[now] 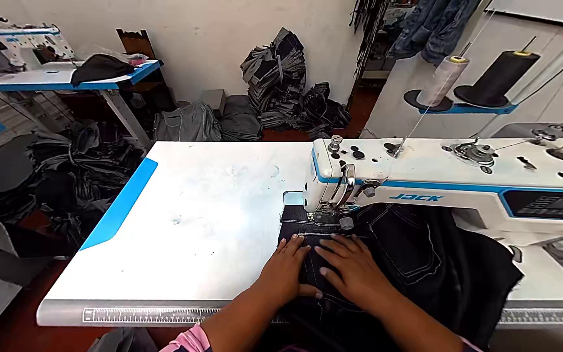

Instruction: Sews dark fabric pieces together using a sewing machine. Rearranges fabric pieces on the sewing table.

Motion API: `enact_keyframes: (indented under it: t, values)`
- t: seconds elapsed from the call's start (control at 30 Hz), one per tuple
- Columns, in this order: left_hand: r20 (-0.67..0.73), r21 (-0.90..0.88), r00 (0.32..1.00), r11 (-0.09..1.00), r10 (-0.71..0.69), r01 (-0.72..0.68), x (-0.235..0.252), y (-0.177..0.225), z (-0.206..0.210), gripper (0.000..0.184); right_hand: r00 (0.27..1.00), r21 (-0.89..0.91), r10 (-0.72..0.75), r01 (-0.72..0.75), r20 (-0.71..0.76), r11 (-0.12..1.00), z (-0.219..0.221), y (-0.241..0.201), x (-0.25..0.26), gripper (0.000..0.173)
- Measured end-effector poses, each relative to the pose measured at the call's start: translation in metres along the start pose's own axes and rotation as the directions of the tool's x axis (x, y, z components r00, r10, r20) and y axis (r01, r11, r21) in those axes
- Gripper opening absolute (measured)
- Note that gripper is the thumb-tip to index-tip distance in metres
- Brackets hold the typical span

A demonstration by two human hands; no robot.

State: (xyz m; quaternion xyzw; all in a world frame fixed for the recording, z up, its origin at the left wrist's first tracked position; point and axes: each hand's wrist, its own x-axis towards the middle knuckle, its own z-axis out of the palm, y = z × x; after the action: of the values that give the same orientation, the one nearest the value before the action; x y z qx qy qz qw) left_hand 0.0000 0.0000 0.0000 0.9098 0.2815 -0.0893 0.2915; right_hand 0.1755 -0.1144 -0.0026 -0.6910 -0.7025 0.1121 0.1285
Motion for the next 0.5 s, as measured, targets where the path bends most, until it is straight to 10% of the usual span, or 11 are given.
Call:
enact_keyframes:
  t: [0.1, 0.5]
  values:
    - [-0.014, 0.017, 1.0, 1.0, 0.018, -0.018, 0.011, -0.01, -0.01, 0.095, 0.994, -0.061, 0.099, -0.096, 0.054, 0.994, 0.024, 0.013, 0.024, 0.066]
    - [-0.014, 0.025, 0.997, 0.996, 0.082, -0.081, 0.032, -0.017, -0.021, 0.091, 0.936, -0.082, 0.275, -0.264, 0.219, 0.961, 0.009, 0.004, 0.036, 0.067]
